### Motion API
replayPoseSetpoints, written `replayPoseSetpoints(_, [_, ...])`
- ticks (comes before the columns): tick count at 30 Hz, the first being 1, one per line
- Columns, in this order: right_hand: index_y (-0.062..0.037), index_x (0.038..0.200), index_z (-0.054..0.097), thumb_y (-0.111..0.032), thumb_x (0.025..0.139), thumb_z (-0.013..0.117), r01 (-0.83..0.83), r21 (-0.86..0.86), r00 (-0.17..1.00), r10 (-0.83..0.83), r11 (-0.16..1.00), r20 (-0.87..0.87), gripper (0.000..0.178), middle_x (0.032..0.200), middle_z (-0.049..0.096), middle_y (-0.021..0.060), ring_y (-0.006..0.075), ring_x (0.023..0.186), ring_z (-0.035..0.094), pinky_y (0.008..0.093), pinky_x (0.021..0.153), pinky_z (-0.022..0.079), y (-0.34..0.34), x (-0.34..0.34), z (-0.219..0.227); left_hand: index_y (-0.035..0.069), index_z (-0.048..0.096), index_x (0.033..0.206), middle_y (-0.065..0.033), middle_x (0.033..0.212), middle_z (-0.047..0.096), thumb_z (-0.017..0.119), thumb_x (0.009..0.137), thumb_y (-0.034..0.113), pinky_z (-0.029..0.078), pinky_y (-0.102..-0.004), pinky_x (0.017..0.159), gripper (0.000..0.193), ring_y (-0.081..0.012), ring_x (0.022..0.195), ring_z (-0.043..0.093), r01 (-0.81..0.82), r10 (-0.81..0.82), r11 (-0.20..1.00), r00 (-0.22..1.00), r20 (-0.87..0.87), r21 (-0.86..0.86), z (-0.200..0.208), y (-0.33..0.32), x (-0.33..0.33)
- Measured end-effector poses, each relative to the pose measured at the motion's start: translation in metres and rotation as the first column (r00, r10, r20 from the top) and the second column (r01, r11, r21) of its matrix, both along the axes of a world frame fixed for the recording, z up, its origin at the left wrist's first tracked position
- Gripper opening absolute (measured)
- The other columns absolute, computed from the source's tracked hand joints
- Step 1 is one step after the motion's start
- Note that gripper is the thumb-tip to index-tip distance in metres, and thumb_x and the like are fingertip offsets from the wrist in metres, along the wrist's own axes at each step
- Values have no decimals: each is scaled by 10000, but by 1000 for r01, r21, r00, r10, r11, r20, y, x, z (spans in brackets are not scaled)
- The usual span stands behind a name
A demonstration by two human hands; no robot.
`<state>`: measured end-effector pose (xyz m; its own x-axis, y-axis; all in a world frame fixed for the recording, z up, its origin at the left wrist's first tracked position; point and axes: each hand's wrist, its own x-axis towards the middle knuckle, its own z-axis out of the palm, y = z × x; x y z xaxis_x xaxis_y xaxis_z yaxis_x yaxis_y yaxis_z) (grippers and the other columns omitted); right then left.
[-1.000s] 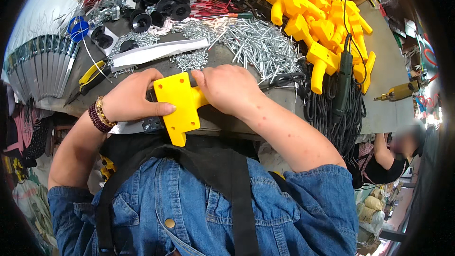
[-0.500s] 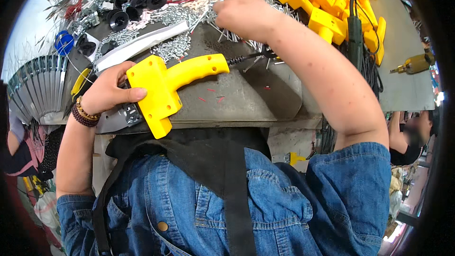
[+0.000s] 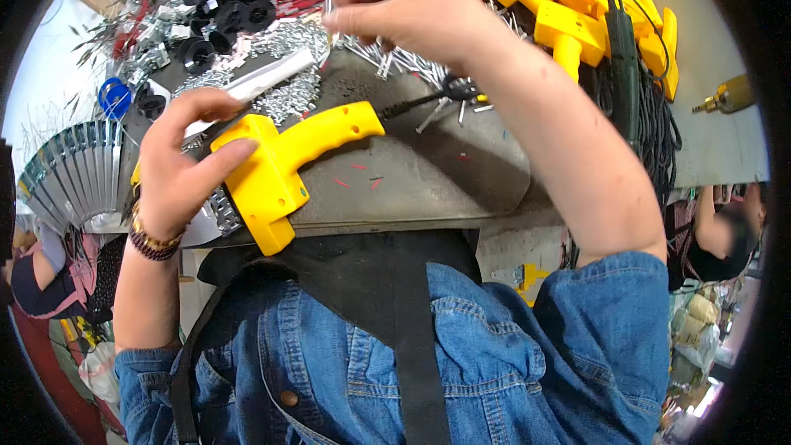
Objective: Assembling and soldering components inside a yellow plastic housing for a handheld device.
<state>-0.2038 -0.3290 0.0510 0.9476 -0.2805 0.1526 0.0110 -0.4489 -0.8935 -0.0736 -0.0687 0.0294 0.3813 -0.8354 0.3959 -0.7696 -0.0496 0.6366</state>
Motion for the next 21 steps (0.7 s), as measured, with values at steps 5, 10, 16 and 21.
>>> replayPoseSetpoints(5, [-21, 892, 696, -213, 853, 765, -125, 276, 983, 157, 953, -97, 207, 735, 649, 4, 67, 648, 600, 233, 564, 481, 40, -3, 8, 24, 532, 1097, -19, 980, 618, 805, 825, 69, 527, -239, 812, 388, -92, 924, 643, 127, -146, 989, 900, -411, -74, 3, -39, -16])
replayPoseSetpoints(10, [0, 890, 692, -170, 861, 749, -68, 387, 989, 112, 920, -92, 181, 741, 653, 12, 71, 647, 607, 225, 584, 491, 59, -10, 3, 33, 509, 1080, -24, 956, 622, 744, 848, -27, 515, -196, 764, 336, -72, 868, 634, 133, -170, 985, 813, -557, -107, -1, -30, -16])
replayPoseSetpoints(16, [-45, 847, 654, -120, 854, 771, -120, 288, 988, 143, 950, -59, 139, 887, 712, 50, 116, 822, 681, 285, 695, 535, 61, -60, -26, -13, 636, 1131, -27, 934, 667, 684, 904, 13, 512, -210, 754, 233, -68, 842, 622, 19, -180, 968, 744, -643, -249, 5, -6, 3])
replayPoseSetpoints(21, [-85, 842, 669, -121, 797, 742, -167, -580, 969, 25, 798, -245, 93, 824, 656, 61, 243, 776, 651, 358, 702, 530, 56, -94, -51, -12, 665, 1130, -48, 984, 674, 666, 953, 106, 486, -231, 792, 213, -97, 895, 616, 120, -141, 990, 821, -553, -75, 2, 0, 12])
